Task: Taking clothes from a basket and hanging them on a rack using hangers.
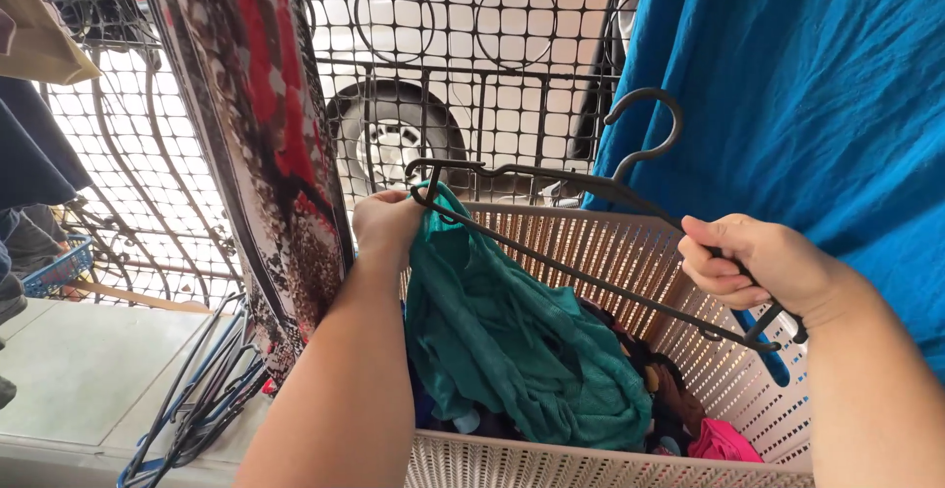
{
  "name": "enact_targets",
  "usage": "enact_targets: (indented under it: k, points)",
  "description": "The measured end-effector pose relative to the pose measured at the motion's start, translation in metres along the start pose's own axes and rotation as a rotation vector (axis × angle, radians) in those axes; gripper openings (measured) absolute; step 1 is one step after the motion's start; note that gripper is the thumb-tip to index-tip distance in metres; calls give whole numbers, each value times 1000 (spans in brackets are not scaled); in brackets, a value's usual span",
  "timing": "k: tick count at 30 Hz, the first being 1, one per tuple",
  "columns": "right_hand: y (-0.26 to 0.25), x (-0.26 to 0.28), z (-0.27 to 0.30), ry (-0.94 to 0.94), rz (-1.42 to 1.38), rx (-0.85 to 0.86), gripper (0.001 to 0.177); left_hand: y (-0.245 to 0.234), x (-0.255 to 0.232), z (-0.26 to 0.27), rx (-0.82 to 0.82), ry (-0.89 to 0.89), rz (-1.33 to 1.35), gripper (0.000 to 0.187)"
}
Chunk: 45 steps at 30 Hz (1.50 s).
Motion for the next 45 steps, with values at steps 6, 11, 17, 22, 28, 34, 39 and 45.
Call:
enact_targets:
  k: [6, 11, 17, 22, 28, 34, 39, 45]
  points:
    - [-5, -2, 6, 34, 23, -22, 61, 0, -8, 9, 25, -4, 113, 21]
    - [-10, -6, 8, 62, 24, -36, 61, -3, -11, 13, -13, -57, 52, 22]
    - [-10, -4, 11, 65, 17, -33, 61, -4, -13, 5, -14, -6, 72, 20]
    - [5, -13, 4, 170, 135, 13, 61, 8, -23, 20, 99, 42, 66, 23]
    - [20, -13, -18, 45, 403, -35, 54, 18, -92, 68, -16, 640, -426, 21]
    - [36, 45, 2, -505, 814, -449, 32, 3, -98, 69, -181, 766, -336, 22]
    - [43, 60, 21, -309, 870, -596, 26, -4, -90, 58, -173, 569, -398, 21]
    - [54, 51, 16, -351, 950, -654, 29, 19, -93, 74, 0, 533, -256, 19]
Point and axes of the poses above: each hand's wrist, its own z-axis away from the middle knuckle, its own y-axis out of the palm, x = y × z, the point moved 8 cm from there along -z, towards the middle knuckle, and after that the axes turned 7 degrees about -z, right-handed, at the moved point
